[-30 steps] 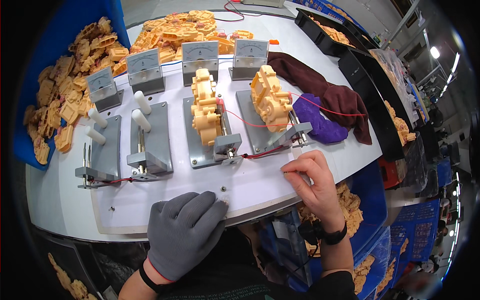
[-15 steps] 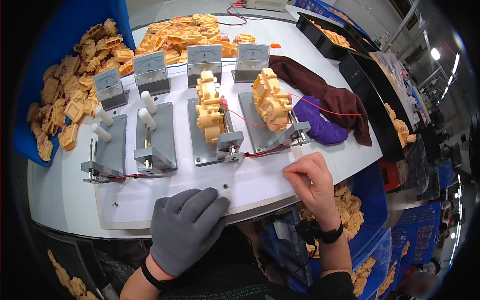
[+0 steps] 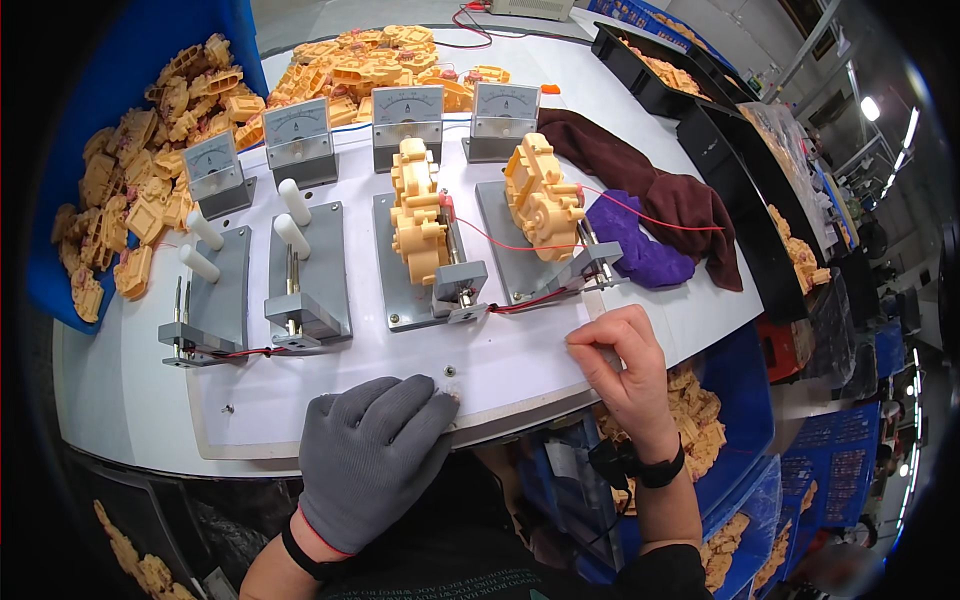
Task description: Manually assemble and test electronic or mechanical toy components using a jig.
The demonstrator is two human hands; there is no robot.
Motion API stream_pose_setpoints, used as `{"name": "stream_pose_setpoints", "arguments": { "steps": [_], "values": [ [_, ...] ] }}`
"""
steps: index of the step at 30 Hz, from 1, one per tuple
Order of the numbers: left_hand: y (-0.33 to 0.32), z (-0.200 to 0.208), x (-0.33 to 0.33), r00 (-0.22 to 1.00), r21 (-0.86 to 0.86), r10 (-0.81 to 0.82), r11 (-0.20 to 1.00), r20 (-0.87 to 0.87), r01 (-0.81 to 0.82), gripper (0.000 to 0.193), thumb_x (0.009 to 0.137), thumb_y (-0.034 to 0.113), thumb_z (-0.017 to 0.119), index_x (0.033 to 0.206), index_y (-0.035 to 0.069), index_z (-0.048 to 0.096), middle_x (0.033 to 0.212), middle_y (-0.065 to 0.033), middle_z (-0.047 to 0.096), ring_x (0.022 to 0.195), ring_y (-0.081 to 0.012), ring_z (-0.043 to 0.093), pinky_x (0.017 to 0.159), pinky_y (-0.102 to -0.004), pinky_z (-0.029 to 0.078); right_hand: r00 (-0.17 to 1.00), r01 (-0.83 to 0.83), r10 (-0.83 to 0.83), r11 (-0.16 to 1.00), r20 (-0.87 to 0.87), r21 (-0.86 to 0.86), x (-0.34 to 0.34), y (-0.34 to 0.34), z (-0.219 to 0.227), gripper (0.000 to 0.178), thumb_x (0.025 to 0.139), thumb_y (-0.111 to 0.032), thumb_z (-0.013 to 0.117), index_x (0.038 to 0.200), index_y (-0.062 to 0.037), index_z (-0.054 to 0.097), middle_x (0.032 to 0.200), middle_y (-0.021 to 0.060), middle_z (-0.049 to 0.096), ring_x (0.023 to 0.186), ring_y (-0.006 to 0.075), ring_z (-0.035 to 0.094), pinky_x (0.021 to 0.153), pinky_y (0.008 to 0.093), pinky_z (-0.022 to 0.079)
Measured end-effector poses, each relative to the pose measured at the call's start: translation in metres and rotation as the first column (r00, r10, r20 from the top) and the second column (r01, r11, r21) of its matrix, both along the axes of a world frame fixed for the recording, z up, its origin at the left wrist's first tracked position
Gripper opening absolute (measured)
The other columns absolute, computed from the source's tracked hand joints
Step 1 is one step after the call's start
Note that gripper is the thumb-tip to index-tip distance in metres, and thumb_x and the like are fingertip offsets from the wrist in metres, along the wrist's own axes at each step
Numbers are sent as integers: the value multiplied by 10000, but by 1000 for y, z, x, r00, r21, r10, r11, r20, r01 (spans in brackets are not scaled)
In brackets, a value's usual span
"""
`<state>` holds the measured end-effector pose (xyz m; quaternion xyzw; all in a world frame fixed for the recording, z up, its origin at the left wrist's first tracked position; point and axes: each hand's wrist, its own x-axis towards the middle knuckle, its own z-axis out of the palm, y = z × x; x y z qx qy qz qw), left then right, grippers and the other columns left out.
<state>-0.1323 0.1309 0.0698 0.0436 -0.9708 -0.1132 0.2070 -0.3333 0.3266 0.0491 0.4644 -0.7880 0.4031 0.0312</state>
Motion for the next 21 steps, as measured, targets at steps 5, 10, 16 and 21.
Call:
{"name": "stream_pose_setpoints", "arguments": {
  "steps": [5, 10, 16, 21],
  "values": [
    [-1, -2, 1, 1000, -1, 16, 1000, -2, -16, 385, 726, 199, 785, 1081, 201, 636, 1109, 32, 605, 1018, -183, 577, 771, -355, 418, 1000, 5, -5, 1000, 30, -3, 1, -2, -2, 109, 849, -17, 713, 949, -35, 674, 954, 61, 577, 895, 187, 579, 772, 276, 480],
    [-3, -2, 2, 1000, -18, 26, 999, -13, -27, 365, 755, 257, 778, 1086, 205, 634, 1089, 50, 613, 1014, -155, 584, 725, -347, 401, 999, 10, -8, 999, 44, -31, 3, -7, 1, 132, 824, -18, 730, 942, -53, 682, 924, 52, 592, 887, 213, 568, 779, 305, 467],
    [0, -7, -8, 996, 72, -80, 994, -32, 82, 427, 682, 97, 759, 1090, 123, 634, 1130, -76, 615, 1035, -300, 577, 876, -420, 433, 998, 63, -63, 998, 10, 4, -2, 8, -3, 144, 827, -86, 735, 957, -66, 678, 930, 83, 608, 910, 274, 562, 816, 373, 462],
    [2, -5, 18, 999, -58, 21, 998, -46, -24, 452, 733, 17, 708, 1174, 69, 624, 1204, -145, 603, 1105, -356, 549, 939, -446, 425, 995, -75, 64, 986, -81, -146, -4, -14, -6, 123, 854, -129, 729, 956, -89, 674, 920, 61, 585, 914, 263, 557, 837, 368, 446]
  ]
}}
